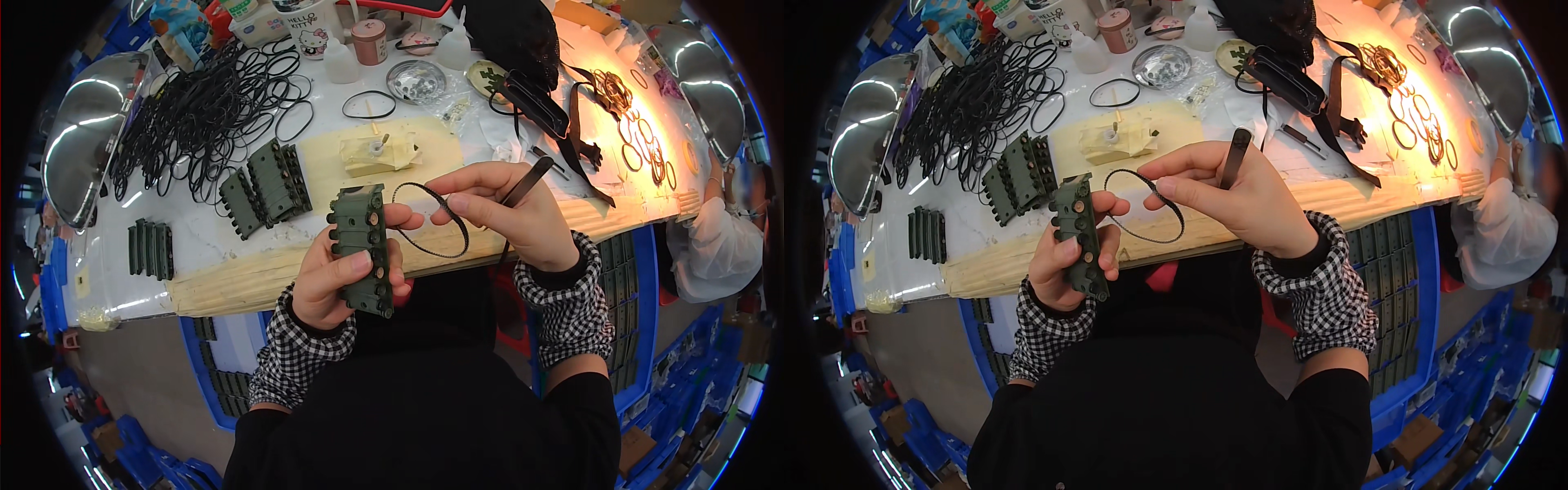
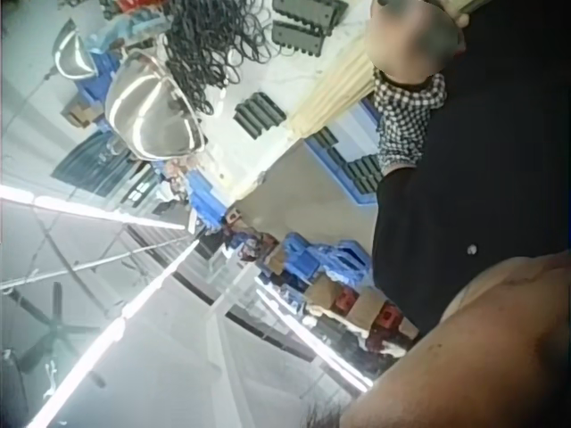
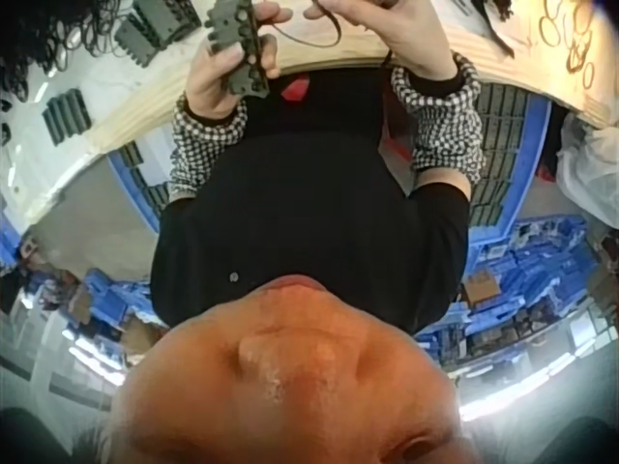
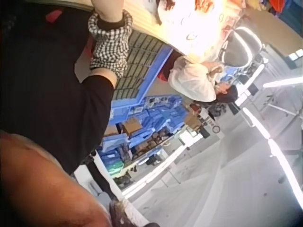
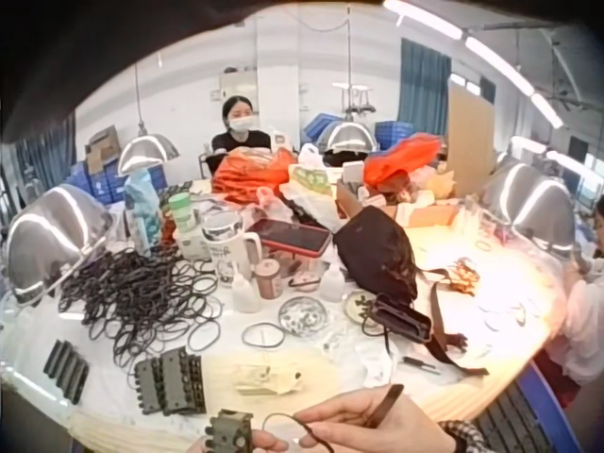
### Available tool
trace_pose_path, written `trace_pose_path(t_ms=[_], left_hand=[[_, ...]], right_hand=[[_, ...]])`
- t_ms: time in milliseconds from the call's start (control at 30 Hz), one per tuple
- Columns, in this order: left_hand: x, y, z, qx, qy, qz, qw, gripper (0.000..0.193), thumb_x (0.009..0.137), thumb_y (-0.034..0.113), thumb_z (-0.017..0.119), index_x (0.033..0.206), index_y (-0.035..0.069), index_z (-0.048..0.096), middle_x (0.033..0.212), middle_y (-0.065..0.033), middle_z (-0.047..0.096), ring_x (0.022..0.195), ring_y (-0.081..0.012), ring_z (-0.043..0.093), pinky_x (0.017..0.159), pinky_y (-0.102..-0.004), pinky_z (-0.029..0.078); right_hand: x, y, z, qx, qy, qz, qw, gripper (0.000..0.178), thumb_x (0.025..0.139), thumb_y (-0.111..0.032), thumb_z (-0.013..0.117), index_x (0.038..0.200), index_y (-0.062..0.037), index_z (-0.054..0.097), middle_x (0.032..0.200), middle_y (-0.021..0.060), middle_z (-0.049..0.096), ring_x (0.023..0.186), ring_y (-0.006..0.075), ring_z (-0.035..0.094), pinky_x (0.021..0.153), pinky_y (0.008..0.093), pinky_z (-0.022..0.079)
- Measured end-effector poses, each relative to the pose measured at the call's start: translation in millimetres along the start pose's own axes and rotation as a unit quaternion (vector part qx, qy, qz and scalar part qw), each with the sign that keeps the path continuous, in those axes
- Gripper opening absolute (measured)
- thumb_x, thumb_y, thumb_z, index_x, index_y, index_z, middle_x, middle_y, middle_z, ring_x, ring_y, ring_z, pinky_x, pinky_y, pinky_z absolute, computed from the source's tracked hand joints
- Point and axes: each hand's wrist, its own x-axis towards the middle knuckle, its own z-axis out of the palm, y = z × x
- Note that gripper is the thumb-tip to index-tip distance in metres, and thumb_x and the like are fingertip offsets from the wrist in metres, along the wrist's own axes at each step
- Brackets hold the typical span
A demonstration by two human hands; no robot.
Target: Assembling small green plastic components by inserting wires using a precision manual tool.
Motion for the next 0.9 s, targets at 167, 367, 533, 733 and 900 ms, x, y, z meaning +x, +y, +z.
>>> trace_pose_path(t_ms=[167,367,533,733,900], left_hand=[[-1.3,-0.4,-0.6,-0.011,0.0,-0.001,1.0,0.06,0.084,0.016,0.061,0.134,-0.01,0.039,0.131,-0.0244,0.046,0.078,-0.0178,0.055,0.067,-0.0291,0.059],[-1.8,-0.6,-2.2,-0.013,-0.009,-0.001,1.0,0.06,0.084,0.015,0.06,0.135,-0.01,0.038,0.131,-0.0246,0.046,0.078,-0.018,0.055,0.066,-0.0294,0.059],[-3.2,-0.1,-3.1,-0.026,-0.025,0.016,0.999,0.06,0.086,0.016,0.06,0.135,-0.01,0.037,0.133,-0.0241,0.046,0.086,-0.0183,0.063,0.077,-0.0337,0.058],[-1.2,-0.1,-2.4,-0.064,-0.034,0.028,0.997,0.063,0.087,0.015,0.058,0.139,-0.009,0.032,0.139,-0.025,0.04,0.087,-0.0179,0.062,0.077,-0.0329,0.058],[0.2,1.3,-7.8,-0.089,-0.02,0.086,0.992,0.068,0.089,0.017,0.057,0.144,-0.006,0.025,0.147,-0.027,0.029,0.086,-0.0153,0.059,0.079,-0.0299,0.056]], right_hand=[[0.3,-2.2,1.0,-0.017,0.0,0.009,1.0,0.025,0.09,-0.007,0.06,0.113,0.0038,0.064,0.095,0.009,0.07,0.089,0.0117,0.068,0.066,0.0186,0.043],[1.2,-1.2,0.8,-0.025,-0.002,0.01,1.0,0.025,0.09,-0.007,0.059,0.113,0.0035,0.064,0.097,0.0095,0.07,0.09,0.0109,0.067,0.065,0.0189,0.042],[2.2,14.5,7.9,-0.111,0.07,-0.115,0.985,0.021,0.089,-0.012,0.067,0.105,0.0015,0.066,0.09,0.0044,0.066,0.077,0.0097,0.064,0.066,0.0213,0.049],[-10.5,16.4,22.9,-0.281,-0.017,-0.221,0.934,0.016,0.076,-0.009,0.078,0.087,-0.0032,0.067,0.077,0.0027,0.056,0.064,0.0127,0.053,0.056,0.0262,0.042],[-16.2,15.3,19.5,-0.296,0.033,-0.17,0.939,0.013,0.077,-0.007,0.076,0.084,-0.0018,0.066,0.073,0.0025,0.054,0.057,0.0112,0.046,0.051,0.0263,0.035]])
